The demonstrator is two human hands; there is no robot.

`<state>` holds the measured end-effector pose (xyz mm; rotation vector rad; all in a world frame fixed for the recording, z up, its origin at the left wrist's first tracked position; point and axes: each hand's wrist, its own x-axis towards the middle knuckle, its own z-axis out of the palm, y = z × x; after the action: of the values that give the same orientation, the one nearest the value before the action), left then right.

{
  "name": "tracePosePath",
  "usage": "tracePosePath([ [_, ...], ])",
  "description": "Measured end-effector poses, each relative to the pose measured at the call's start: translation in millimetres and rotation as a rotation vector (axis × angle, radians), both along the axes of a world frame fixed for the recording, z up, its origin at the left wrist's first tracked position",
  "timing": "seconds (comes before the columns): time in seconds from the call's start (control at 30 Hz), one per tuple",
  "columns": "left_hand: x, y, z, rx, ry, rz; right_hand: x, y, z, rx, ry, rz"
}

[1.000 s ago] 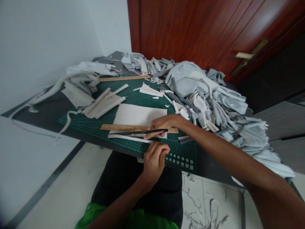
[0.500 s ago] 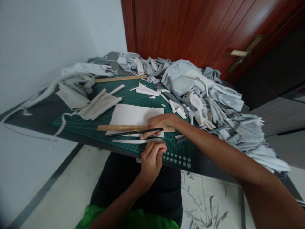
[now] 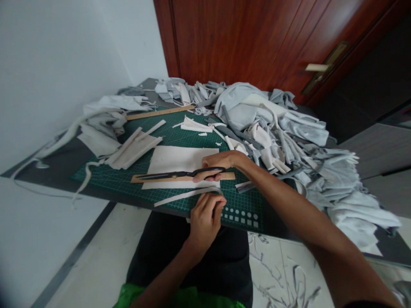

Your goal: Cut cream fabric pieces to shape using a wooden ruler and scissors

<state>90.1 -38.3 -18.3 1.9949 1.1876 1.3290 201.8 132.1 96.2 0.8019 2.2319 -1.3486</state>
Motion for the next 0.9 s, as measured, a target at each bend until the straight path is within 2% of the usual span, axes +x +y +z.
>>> tracePosePath([
  [0.1, -3, 1, 4.9, -0.077, 0.035, -0.063, 28, -1, -2.9, 0.072, 0.13, -0.184],
  [0.13, -5, 2, 7.9, -0.104, 0.029, -0.101, 37, -2, -7.0, 0.166, 0.174, -0.278],
  [0.2, -15, 4, 16.0, -0.155, 0.007, -0.192, 52, -4, -19.2, 0.452, 0.217, -0.504],
  [0.27, -31, 9, 25.2, -0.166, 0.007, -0.253, 64, -6, -34.1, 0.794, 0.106, -0.703],
  [0.3, -42, 13, 29.5, -0.144, 0.029, -0.238, 68, -6, -41.2, 0.924, -0.004, -0.764],
  [0.37, -68, 25, 35.7, -0.047, 0.122, -0.149, 74, -5, -52.3, 1.055, -0.191, -0.833],
  [0.5, -131, 58, 33.6, 0.117, 0.42, 0.097, 84, -3, -59.2, 1.083, -0.315, -0.908],
  [0.57, -159, 73, 26.9, 0.102, 0.563, 0.15, 89, -2, -58.3, 1.109, -0.323, -0.973],
  [0.63, -180, 86, 20.2, 0.068, 0.646, 0.14, 94, -1, -57.4, 1.141, -0.342, -1.037],
  [0.77, -196, 104, 15.0, 0.044, 0.668, 0.053, 107, -1, -57.0, 1.167, -0.386, -1.139],
  [0.9, -188, 123, 17.1, 0.027, 0.654, -0.045, 119, -1, -54.9, 1.161, -0.384, -1.246],
])
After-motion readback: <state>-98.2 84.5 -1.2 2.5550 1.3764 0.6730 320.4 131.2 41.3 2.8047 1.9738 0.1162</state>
